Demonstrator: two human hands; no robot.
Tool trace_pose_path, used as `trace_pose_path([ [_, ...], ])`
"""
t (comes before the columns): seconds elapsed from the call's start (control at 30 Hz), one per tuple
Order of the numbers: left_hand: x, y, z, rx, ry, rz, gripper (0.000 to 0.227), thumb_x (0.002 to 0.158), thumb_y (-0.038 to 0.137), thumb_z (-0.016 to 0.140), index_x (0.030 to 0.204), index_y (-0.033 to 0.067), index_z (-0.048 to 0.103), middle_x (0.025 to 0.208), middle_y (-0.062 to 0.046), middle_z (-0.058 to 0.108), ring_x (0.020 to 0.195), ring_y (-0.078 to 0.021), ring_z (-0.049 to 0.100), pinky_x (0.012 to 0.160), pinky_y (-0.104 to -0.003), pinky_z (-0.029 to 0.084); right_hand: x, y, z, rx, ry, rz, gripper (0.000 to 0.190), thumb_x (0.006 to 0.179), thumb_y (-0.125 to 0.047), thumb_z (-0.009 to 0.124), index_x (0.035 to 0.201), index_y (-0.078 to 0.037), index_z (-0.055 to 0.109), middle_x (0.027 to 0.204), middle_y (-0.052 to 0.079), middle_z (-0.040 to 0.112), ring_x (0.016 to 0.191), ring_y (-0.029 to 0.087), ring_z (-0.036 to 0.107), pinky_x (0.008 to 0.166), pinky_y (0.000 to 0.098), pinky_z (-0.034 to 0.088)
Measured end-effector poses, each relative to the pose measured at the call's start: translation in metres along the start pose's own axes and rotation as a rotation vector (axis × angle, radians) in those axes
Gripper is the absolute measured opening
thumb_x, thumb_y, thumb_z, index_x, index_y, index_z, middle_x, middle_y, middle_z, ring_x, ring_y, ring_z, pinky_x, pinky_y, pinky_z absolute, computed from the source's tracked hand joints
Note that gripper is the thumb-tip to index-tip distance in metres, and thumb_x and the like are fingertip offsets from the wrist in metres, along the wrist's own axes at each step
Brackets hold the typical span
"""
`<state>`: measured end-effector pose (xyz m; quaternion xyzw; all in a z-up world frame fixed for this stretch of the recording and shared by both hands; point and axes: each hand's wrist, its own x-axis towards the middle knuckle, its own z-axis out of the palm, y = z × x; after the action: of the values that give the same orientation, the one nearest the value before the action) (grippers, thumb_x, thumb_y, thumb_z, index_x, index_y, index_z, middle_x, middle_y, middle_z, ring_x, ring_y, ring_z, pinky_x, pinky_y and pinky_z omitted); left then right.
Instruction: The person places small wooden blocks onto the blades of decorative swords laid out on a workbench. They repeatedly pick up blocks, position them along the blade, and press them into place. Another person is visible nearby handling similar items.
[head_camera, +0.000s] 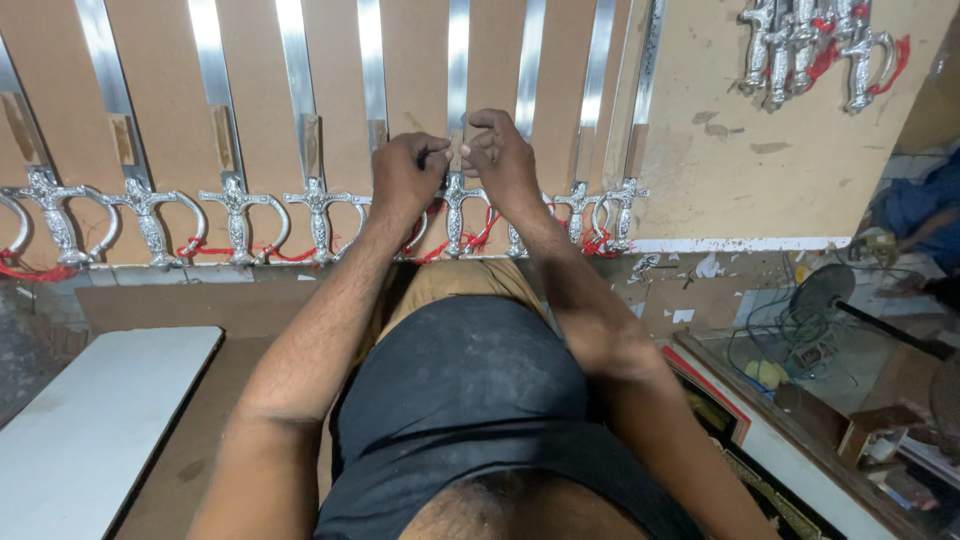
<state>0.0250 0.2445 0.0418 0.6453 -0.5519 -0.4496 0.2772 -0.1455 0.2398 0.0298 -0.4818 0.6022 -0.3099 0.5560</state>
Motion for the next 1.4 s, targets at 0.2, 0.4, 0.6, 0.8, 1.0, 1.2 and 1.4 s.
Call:
trace_pose_path([
  [0.2, -0.016, 0.009, -0.015, -0.026, 0.069, 0.121, 0.024, 0.096, 0.012, 0.069, 0.114, -0.0023, 0.074, 0.104, -0.020, 0.076, 0.092, -0.0270, 0.075, 0.081, -0.036, 0.059, -0.030, -0.022, -0.009, -0.130, 0.201, -0.129, 0.021, 0.103, -0.002, 0.061, 0.125, -0.001, 0.064, 0.102, 0.008, 0.068, 0.082, 0.012, 0.069, 0.072, 0.0269, 0.061],
  [0.4, -0.056, 0.008, -0.060, 0.099, 0.215, 0.085, 0.021, 0.098, 0.007, 0.069, 0.117, -0.0027, 0.071, 0.104, -0.020, 0.072, 0.091, -0.0263, 0.075, 0.078, -0.037, 0.060, -0.068, -0.041, -0.028, -0.196, 0.246, -0.270, 0.027, 0.105, -0.001, 0.063, 0.132, 0.000, 0.062, 0.109, 0.010, 0.065, 0.093, 0.015, 0.068, 0.082, 0.0289, 0.058],
  [0.6, -0.047, -0.001, -0.085, 0.157, 0.243, 0.119, 0.024, 0.093, 0.011, 0.078, 0.112, -0.0016, 0.071, 0.102, -0.015, 0.073, 0.089, -0.0253, 0.075, 0.077, -0.037, 0.060, -0.097, -0.050, -0.022, -0.148, 0.124, -0.173, 0.029, 0.100, -0.007, 0.071, 0.128, 0.000, 0.065, 0.106, 0.009, 0.069, 0.094, 0.013, 0.067, 0.079, 0.0274, 0.056],
  [0.8, -0.029, 0.002, -0.062, 0.351, 0.182, 0.040, 0.033, 0.085, 0.022, 0.087, 0.099, -0.0008, 0.068, 0.087, -0.015, 0.067, 0.076, -0.0305, 0.066, 0.067, -0.044, 0.051, -0.105, -0.060, 0.000, -0.116, 0.036, -0.123, 0.026, 0.099, -0.009, 0.072, 0.123, 0.000, 0.067, 0.104, 0.009, 0.069, 0.087, 0.012, 0.067, 0.073, 0.0267, 0.058],
  [1.0, -0.017, -0.005, -0.066, 0.242, 0.099, -0.087, 0.034, 0.087, 0.021, 0.082, 0.113, 0.0029, 0.069, 0.092, -0.011, 0.073, 0.076, -0.0233, 0.069, 0.070, -0.038, 0.053, -0.100, -0.062, 0.023, -0.112, 0.019, -0.160, 0.026, 0.100, -0.008, 0.071, 0.123, 0.003, 0.066, 0.107, 0.011, 0.069, 0.090, 0.013, 0.069, 0.077, 0.0271, 0.058],
  [1.2, -0.010, -0.015, -0.095, -0.526, -0.214, -0.266, 0.035, 0.093, 0.017, 0.078, 0.122, 0.0002, 0.067, 0.099, -0.006, 0.075, 0.085, -0.0094, 0.070, 0.072, -0.023, 0.059, -0.054, -0.044, 0.063, 0.305, 0.003, 0.054, 0.031, 0.095, -0.008, 0.075, 0.122, 0.002, 0.064, 0.109, 0.008, 0.072, 0.098, 0.012, 0.070, 0.083, 0.0269, 0.061],
  [1.4, 0.005, -0.019, -0.119, -0.529, -0.334, -0.258, 0.038, 0.095, 0.018, 0.076, 0.127, 0.0016, 0.066, 0.098, -0.006, 0.076, 0.078, -0.0086, 0.068, 0.066, -0.022, 0.057, -0.031, -0.042, 0.085, 0.357, -0.060, -0.004, 0.023, 0.095, -0.004, 0.079, 0.113, 0.004, 0.067, 0.102, 0.008, 0.073, 0.092, 0.012, 0.071, 0.083, 0.0266, 0.060],
])
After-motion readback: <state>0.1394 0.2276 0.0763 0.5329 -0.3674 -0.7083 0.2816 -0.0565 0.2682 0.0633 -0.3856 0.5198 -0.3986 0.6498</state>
